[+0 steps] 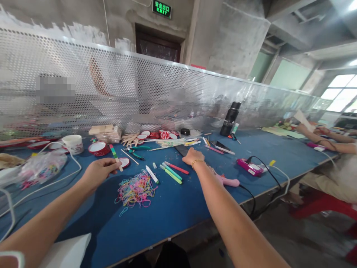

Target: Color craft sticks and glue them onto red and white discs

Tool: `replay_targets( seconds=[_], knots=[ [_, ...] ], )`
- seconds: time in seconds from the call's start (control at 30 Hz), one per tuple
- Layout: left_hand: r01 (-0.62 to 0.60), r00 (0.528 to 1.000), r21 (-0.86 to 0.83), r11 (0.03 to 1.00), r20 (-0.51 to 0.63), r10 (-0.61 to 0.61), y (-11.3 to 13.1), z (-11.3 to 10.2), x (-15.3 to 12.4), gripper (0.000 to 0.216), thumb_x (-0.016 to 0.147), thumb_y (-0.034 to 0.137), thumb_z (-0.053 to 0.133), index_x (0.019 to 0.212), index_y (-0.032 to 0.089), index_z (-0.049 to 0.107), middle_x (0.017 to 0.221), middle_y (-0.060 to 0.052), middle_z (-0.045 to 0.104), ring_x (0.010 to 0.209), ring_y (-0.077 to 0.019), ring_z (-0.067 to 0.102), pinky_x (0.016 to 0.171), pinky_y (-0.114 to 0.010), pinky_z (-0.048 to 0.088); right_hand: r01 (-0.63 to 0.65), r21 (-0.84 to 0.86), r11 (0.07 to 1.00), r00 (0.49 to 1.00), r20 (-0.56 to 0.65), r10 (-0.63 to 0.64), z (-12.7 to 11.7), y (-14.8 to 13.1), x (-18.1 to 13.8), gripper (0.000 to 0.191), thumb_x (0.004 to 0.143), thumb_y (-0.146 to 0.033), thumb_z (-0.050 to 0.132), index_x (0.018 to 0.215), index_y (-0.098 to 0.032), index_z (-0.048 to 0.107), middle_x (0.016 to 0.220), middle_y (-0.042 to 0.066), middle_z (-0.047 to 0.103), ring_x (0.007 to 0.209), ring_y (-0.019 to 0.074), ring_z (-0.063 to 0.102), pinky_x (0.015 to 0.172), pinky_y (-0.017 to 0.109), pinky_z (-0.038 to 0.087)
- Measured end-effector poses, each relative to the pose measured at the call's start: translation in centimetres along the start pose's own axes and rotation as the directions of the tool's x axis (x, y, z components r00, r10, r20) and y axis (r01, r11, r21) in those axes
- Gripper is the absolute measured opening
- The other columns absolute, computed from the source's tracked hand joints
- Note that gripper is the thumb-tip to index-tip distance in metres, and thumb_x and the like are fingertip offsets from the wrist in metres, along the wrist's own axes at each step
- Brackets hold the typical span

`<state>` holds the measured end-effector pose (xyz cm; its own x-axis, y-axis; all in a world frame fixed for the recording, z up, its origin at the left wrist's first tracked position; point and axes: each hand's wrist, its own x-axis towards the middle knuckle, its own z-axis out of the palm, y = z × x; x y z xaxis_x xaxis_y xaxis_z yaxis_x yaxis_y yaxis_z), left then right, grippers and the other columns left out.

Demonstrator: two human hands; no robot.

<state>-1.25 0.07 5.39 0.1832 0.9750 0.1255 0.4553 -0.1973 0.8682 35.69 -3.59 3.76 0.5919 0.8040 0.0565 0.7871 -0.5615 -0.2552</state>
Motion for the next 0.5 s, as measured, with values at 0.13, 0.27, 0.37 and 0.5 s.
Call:
replay_targets(
  seconds=[0.13, 0.27, 0.37, 0.5],
  knots=[
    [0.008, 1.000, -0.011, 1.000, 0.006, -0.008, 0.2, 0.1, -0.2, 0.052, 0.055, 0.066, 0.072, 0.069, 0.016, 0.069, 0.058, -0.001, 0.059, 0.051, -0.0094, 0.043, 0.047, -0.021, 0.029, 0.010, 0.016, 1.000, 0.997, -0.081, -0.008, 0.2, -0.1, -0.1, 0.070, 0.065, -0.036, 0.074, 0.125, -0.010, 0.049, 0.119, 0.022, 0.060, 0.117, 0.0348, 0.056, 0.091, 0.042, 0.047],
    [-0.001, 1.000, 0.011, 1.000, 0.013, 0.001, 0.1, 0.0, -0.1, 0.052, 0.056, 0.066, 0.071, 0.069, 0.016, 0.069, 0.059, -0.001, 0.059, 0.052, -0.0102, 0.045, 0.048, -0.022, 0.030, 0.083, -0.001, 0.997, 0.964, -0.253, -0.081, 0.7, -0.3, -0.7, 0.074, 0.064, -0.027, 0.073, 0.130, -0.012, 0.043, 0.122, 0.021, 0.055, 0.117, 0.0339, 0.051, 0.089, 0.041, 0.046],
    [-0.017, 1.000, 0.026, 1.000, 0.005, 0.017, -0.1, -0.1, 0.0, 0.051, 0.060, 0.065, 0.069, 0.073, 0.016, 0.070, 0.060, -0.001, 0.061, 0.053, -0.0105, 0.045, 0.049, -0.022, 0.030, 0.125, -0.017, 0.992, 0.944, -0.307, -0.125, 1.1, -0.4, -0.9, 0.076, 0.066, -0.022, 0.070, 0.134, -0.014, 0.038, 0.122, 0.020, 0.053, 0.115, 0.0335, 0.049, 0.088, 0.039, 0.045],
    [-0.024, 1.000, 0.027, 0.999, -0.002, 0.024, -0.3, -0.1, 0.1, 0.053, 0.058, 0.067, 0.069, 0.073, 0.016, 0.071, 0.060, -0.002, 0.062, 0.055, -0.0116, 0.047, 0.050, -0.022, 0.033, 0.127, -0.013, 0.992, 0.940, -0.318, -0.124, 1.5, -0.4, -0.7, 0.074, 0.066, -0.022, 0.070, 0.132, -0.014, 0.039, 0.120, 0.019, 0.053, 0.114, 0.0333, 0.049, 0.088, 0.038, 0.044]
  ],
)
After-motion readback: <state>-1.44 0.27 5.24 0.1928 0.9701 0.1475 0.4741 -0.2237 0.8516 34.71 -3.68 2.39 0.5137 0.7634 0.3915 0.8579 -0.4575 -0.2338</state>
